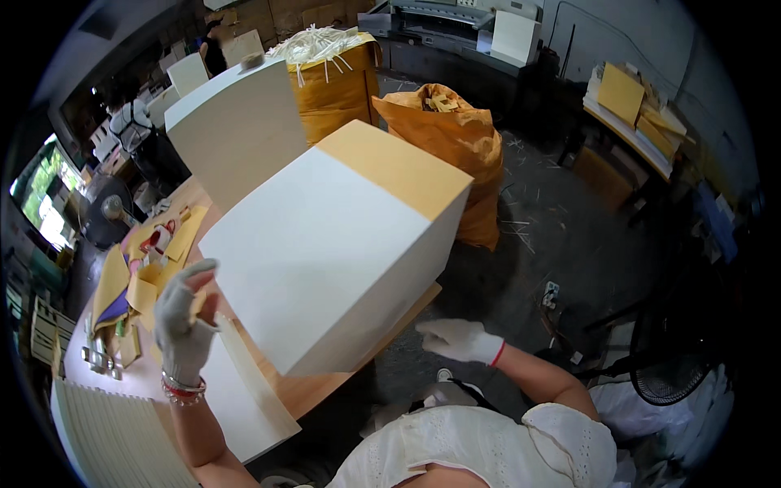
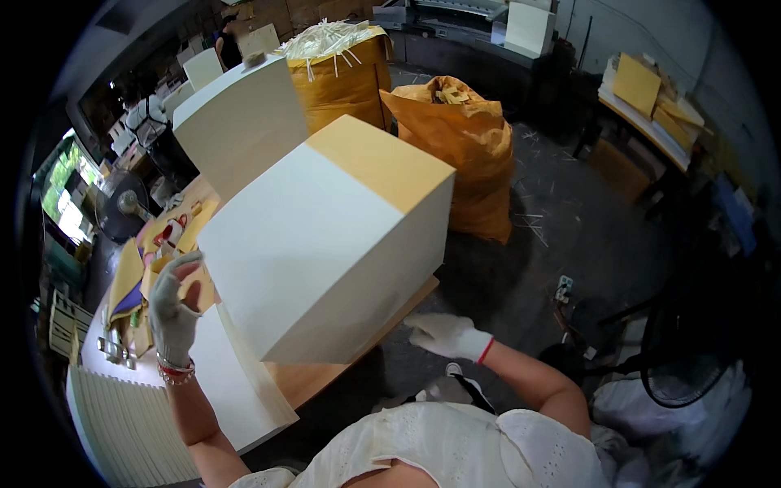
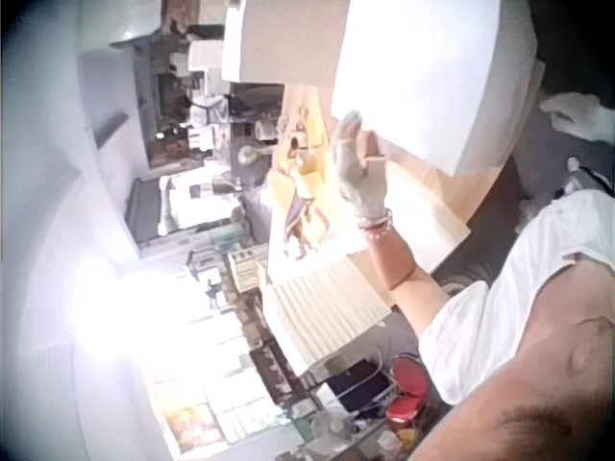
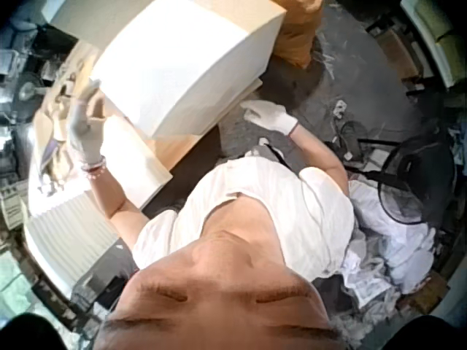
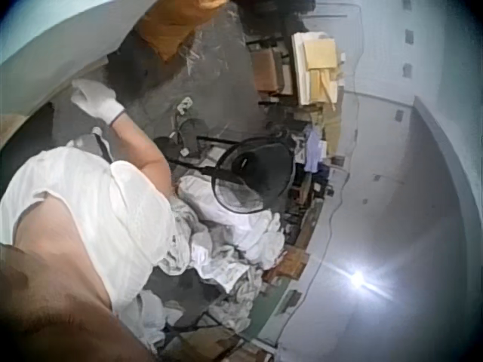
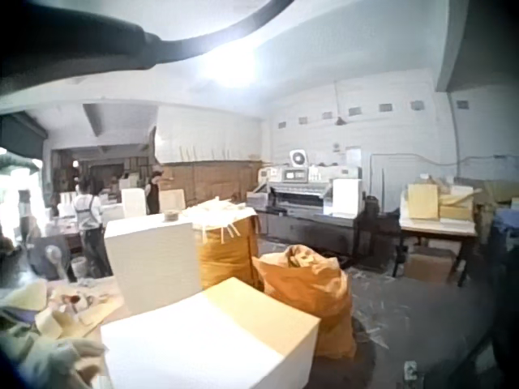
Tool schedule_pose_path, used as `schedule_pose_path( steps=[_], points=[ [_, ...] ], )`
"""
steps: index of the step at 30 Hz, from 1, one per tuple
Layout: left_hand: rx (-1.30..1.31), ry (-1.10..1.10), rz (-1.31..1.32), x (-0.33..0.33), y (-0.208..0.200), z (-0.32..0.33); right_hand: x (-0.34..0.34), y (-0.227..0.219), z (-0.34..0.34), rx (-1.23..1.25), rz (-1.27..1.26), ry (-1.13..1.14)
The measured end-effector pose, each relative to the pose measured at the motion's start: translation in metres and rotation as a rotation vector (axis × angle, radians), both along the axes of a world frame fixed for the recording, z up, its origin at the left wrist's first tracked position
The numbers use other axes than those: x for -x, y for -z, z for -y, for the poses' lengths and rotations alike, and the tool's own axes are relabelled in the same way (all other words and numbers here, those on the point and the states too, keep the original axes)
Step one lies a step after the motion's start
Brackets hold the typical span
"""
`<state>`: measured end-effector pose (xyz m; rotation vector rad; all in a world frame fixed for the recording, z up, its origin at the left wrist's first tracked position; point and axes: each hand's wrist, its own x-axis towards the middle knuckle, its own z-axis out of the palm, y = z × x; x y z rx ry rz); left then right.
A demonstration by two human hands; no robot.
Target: The person repeatedly picks up white rectangular paper boxes and yellow paper sheets from a table. They insert the yellow sheets into the boxes and stack the completed units. The person wears white gloves and works in a workshop environment with other workers visible in the background.
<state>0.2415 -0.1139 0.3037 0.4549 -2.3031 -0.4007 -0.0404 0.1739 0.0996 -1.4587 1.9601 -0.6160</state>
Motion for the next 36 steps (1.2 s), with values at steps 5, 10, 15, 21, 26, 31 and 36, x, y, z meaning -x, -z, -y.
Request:
schedule_pose_path(
  steps=[5,10,15,21,26,31,36],
  points=[
    [0.211,0.232,0.256,0.133,-0.039,-0.087,0.047,-0.012,-0.001,0.521,-0.182,-0.002],
    [0.356,0.097,0.501,0.231,-0.016,-0.126,0.068,-0.017,-0.001,0.684,-0.02,0.029],
    [0.268,0.052,0.554,0.258,0.002,-0.115,0.092,-0.008,-0.01,0.631,0.234,-0.08],
    [0.145,0.08,0.483,0.265,-0.004,-0.123,0.115,0.009,-0.013,0.535,0.289,-0.145],
    [0.069,0.035,0.5,0.263,-0.003,-0.121,0.119,0.023,-0.008,0.613,0.256,-0.179],
    [0.056,0.048,0.507,0.266,-0.006,-0.12,0.121,0.027,-0.006,0.595,0.245,-0.184],
    [0.133,0.06,0.519,0.266,-0.007,-0.118,0.124,0.022,-0.011,0.569,0.31,-0.171]
  ],
)
